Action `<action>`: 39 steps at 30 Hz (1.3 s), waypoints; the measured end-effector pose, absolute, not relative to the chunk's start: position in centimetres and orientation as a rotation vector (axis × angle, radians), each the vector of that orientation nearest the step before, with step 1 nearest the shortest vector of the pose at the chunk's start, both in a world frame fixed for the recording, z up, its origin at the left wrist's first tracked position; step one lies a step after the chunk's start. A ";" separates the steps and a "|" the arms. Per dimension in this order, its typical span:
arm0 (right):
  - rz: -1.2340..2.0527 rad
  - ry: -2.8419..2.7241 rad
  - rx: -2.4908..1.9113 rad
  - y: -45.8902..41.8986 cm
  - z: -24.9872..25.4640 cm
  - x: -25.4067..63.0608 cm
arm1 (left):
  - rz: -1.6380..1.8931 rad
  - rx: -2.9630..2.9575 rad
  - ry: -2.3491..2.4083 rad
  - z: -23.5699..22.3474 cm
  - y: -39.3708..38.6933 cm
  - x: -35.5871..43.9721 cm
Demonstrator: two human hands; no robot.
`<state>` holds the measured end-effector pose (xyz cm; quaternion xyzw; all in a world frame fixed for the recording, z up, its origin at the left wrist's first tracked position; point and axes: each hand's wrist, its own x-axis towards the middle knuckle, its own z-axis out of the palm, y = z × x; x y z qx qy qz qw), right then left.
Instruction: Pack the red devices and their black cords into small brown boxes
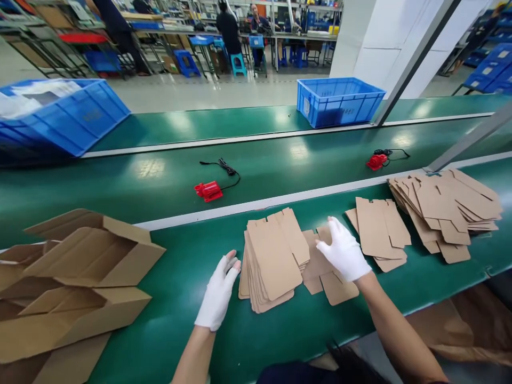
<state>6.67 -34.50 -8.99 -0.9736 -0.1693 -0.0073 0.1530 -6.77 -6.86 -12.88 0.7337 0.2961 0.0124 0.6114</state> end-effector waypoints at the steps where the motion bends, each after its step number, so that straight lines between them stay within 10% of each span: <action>1: 0.027 -0.467 -2.867 -35.3 -9.1 5.5 | 0.029 1.696 0.681 -12.9 -6.8 -6.8; 20: 0.182 -0.722 -3.565 -39.2 -10.7 -2.4 | -0.008 1.730 0.662 -13.2 -5.8 -7.4; 39: 0.555 0.008 -2.721 -35.3 -10.8 11.0 | -0.069 1.982 0.548 -13.8 -8.0 -7.2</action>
